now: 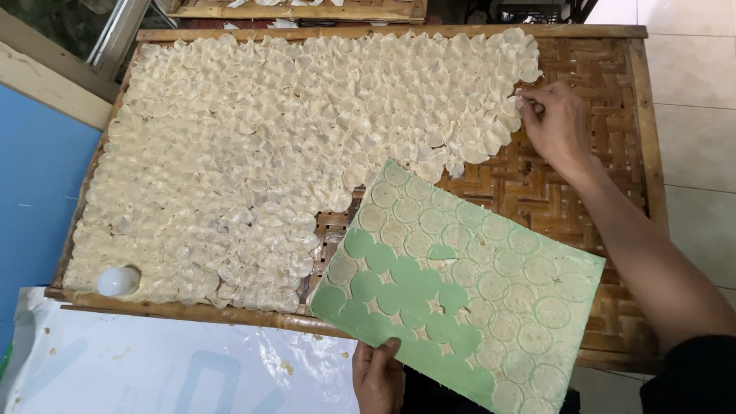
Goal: Organizing small snack pieces into a patterned stencil sheet for production.
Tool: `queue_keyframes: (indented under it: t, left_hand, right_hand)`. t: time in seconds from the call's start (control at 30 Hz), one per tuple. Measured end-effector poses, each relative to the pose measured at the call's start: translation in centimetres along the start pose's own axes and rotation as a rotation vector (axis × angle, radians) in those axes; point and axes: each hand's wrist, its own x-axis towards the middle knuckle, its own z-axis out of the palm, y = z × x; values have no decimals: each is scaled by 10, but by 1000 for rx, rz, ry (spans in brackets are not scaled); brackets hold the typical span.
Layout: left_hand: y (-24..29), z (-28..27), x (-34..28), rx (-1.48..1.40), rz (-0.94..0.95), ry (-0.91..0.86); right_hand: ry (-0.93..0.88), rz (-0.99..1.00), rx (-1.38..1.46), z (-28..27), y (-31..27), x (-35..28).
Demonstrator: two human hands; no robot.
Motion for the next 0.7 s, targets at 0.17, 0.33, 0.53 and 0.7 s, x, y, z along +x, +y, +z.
queue_keyframes:
  t: [0.17,0.33,0.53,0.7]
  left_hand:
    - [2,7,-1,-6,-16,79]
    - [25,44,-11,77,-43,16]
    - [41,72,-2,141,52,-54]
    - [42,76,-1,63,19,-57]
  right_hand:
    - [-24,18,23,-5,-7,-1]
    - [59,-160,-24,-38,-53,0]
    - [-184,-216,368,-87,-183,-19]
    - [-411,-418,424,-72,-268,-47]
